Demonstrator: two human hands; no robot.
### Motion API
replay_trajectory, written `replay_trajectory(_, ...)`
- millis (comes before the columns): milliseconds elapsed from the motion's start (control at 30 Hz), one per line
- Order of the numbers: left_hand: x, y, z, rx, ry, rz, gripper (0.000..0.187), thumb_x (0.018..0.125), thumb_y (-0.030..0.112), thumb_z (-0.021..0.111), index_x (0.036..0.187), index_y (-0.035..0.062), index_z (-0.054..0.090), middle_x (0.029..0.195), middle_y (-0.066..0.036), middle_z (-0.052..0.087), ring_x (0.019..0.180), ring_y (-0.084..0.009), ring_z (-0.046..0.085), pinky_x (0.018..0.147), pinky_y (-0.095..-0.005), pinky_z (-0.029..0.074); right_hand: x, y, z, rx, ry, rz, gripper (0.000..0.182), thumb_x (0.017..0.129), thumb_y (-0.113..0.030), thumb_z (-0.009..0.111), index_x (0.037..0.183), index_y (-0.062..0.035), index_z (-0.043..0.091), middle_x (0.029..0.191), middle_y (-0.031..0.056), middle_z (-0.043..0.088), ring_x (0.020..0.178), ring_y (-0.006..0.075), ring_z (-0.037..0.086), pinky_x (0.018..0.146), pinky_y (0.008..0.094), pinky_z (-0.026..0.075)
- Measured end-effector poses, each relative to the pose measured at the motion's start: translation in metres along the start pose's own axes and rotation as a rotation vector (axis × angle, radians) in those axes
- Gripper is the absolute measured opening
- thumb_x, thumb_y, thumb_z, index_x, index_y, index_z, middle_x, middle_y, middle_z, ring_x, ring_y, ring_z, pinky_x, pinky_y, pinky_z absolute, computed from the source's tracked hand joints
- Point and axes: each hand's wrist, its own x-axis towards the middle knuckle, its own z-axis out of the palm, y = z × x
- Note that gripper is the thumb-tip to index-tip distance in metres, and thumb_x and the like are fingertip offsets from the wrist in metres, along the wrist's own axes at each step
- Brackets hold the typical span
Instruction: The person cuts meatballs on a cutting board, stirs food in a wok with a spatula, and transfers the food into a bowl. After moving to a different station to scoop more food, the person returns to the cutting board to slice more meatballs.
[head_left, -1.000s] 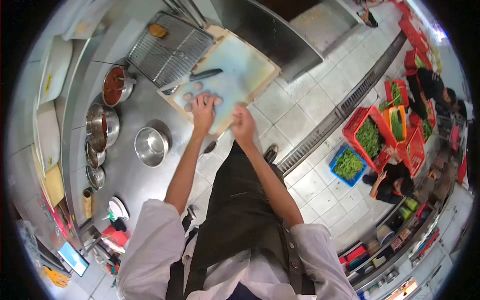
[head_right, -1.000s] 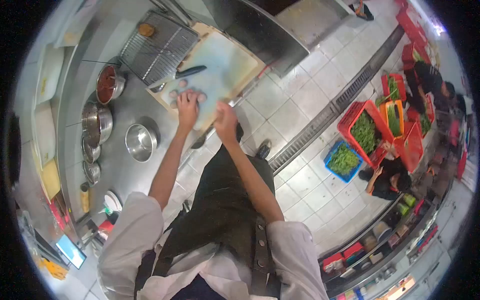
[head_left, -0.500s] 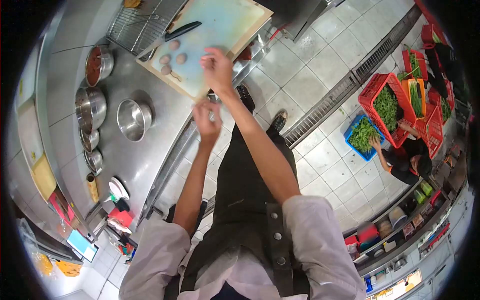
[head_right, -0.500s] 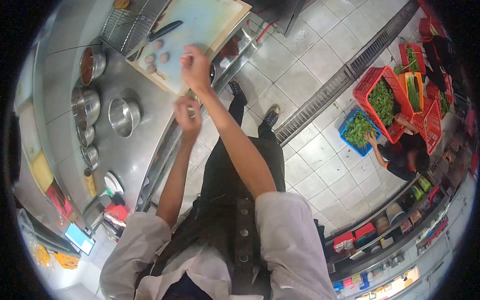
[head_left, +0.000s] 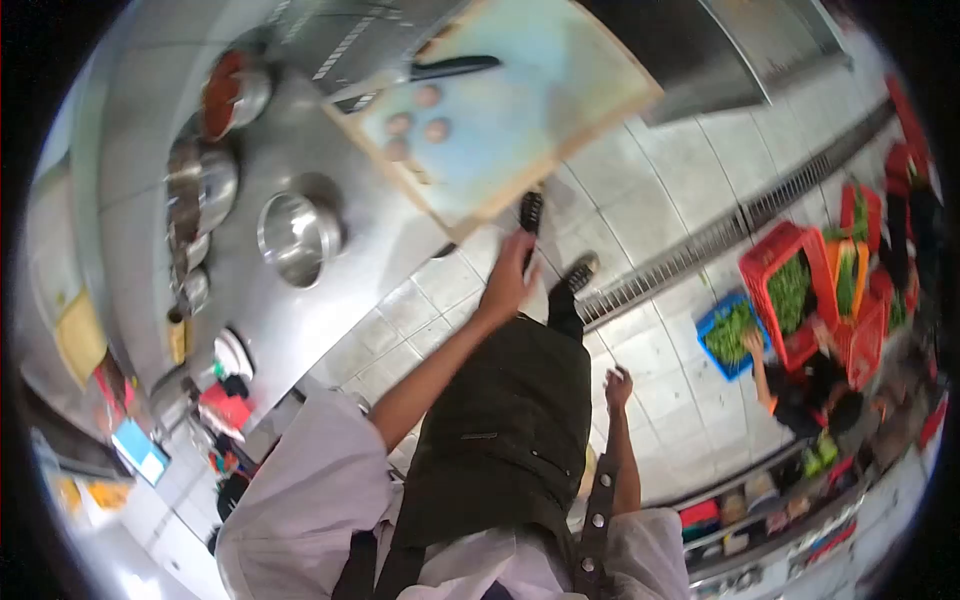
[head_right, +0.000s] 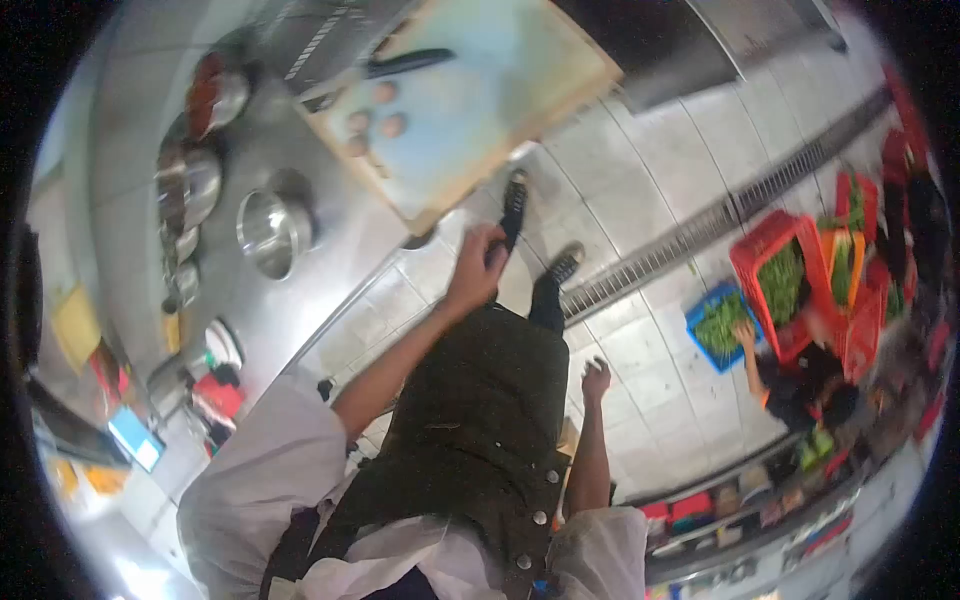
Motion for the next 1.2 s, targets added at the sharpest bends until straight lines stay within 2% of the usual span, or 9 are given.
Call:
replay_trajectory(133, -0.084, 0.071, -0.119, 0.113, 0.495, -0.059, 0.009, 0.089, 0.007, 0.061, 0.092, 0.0033, 0.053, 0.099, -0.012, 0.052, 0.092, -0.0274, 0.058, 0.088, -0.0423, 0.049, 0.016, -0.035, 0.018, -0.484, 0.141, -0.136, 0.054, 0.094, -0.016, 0.059, 0.140, 0.0060, 0.044, 0.136, 0.0282, 0.053, 0.126, 0.0387, 0.053, 0.106, 0.0442, 0.043)
replay_trajectory(267, -0.101, -0.015, -0.238, -0.701, 1.073, -0.604, 0.047, 0.095, 0.011, 0.060, 0.129, 0.0152, 0.029, 0.123, -0.012, 0.046, 0.101, -0.0298, 0.064, 0.076, -0.0440, 0.058, -0.025, -0.250, 0.107, -0.107, 0.226, -0.612, 0.051, 0.092, -0.007, 0.061, 0.140, 0.0027, 0.047, 0.130, 0.0243, 0.055, 0.115, 0.0346, 0.058, 0.094, 0.0424, 0.052)
replay_trajectory(400, -0.048, -0.002, -0.286, -0.818, 1.179, -0.935, 0.059, 0.096, 0.027, 0.061, 0.140, 0.0115, 0.025, 0.129, -0.018, 0.053, 0.092, -0.0308, 0.067, 0.079, -0.0444, 0.058, -0.154, -0.479, 0.224, -0.211, -0.144, -1.374, 0.037, 0.088, -0.001, 0.062, 0.124, -0.0018, 0.057, 0.115, 0.0186, 0.060, 0.107, 0.0346, 0.057, 0.094, 0.0400, 0.046)
replay_trajectory(467, -0.074, -0.068, -0.277, -1.097, 0.807, -0.539, 0.040, 0.097, 0.024, 0.057, 0.128, 0.0008, 0.048, 0.111, -0.016, 0.063, 0.087, -0.0253, 0.068, 0.078, -0.0372, 0.058, -0.178, -0.523, 0.259, -0.221, -0.230, -1.526, 0.037, 0.088, 0.001, 0.061, 0.124, -0.0017, 0.056, 0.117, 0.0185, 0.060, 0.101, 0.0346, 0.059, 0.089, 0.0405, 0.048)
replay_trajectory(633, -0.074, -0.130, -0.260, -1.153, 0.956, -0.695, 0.025, 0.089, 0.010, 0.060, 0.109, -0.0057, 0.062, 0.104, -0.011, 0.065, 0.088, -0.0199, 0.064, 0.068, -0.0303, 0.052, -0.190, -0.538, 0.236, -0.143, -0.358, -1.273, 0.031, 0.093, -0.008, 0.061, 0.123, -0.0037, 0.060, 0.101, 0.0132, 0.065, 0.085, 0.0241, 0.061, 0.076, 0.0354, 0.050)
replay_trajectory(833, -0.165, -0.032, -0.196, -1.256, 0.789, -0.591, 0.028, 0.088, 0.018, 0.055, 0.112, 0.0059, 0.061, 0.104, -0.005, 0.063, 0.096, -0.0185, 0.059, 0.085, -0.0326, 0.048, -0.040, -0.408, 0.077, -0.544, -0.142, -1.135, 0.032, 0.092, -0.012, 0.060, 0.123, -0.0051, 0.059, 0.075, 0.0139, 0.060, 0.068, 0.0284, 0.060, 0.067, 0.0393, 0.050)
replay_trajectory(1000, -0.221, -0.037, -0.104, -0.810, 0.606, -1.149, 0.021, 0.084, 0.018, 0.053, 0.102, 0.0092, 0.057, 0.083, -0.007, 0.062, 0.078, -0.0206, 0.060, 0.071, -0.0346, 0.051, 0.055, -0.271, -0.085, -0.387, 0.293, -0.367, 0.029, 0.088, -0.027, 0.060, 0.105, -0.0067, 0.069, 0.112, 0.0211, 0.068, 0.111, 0.0359, 0.063, 0.095, 0.0461, 0.049)
replay_trajectory(1100, -0.192, -0.009, -0.055, -0.612, 0.509, -1.196, 0.028, 0.082, 0.016, 0.053, 0.109, 0.0088, 0.054, 0.083, -0.009, 0.063, 0.078, -0.0223, 0.062, 0.068, -0.0359, 0.053, 0.125, -0.190, -0.195, -0.674, -0.163, -0.207, 0.031, 0.089, -0.026, 0.064, 0.112, -0.0044, 0.065, 0.088, 0.0156, 0.069, 0.067, 0.0258, 0.065, 0.058, 0.0414, 0.054)
replay_trajectory(1200, -0.154, 0.015, -0.006, -0.446, 0.352, -1.140, 0.036, 0.079, 0.013, 0.053, 0.115, 0.0083, 0.051, 0.082, -0.012, 0.064, 0.078, -0.0239, 0.064, 0.065, -0.0372, 0.054, 0.201, -0.165, -0.292, 0.142, -0.249, 0.114, 0.027, 0.094, -0.025, 0.059, 0.115, -0.0089, 0.062, 0.084, 0.0134, 0.069, 0.055, 0.0250, 0.062, 0.046, 0.0463, 0.053)
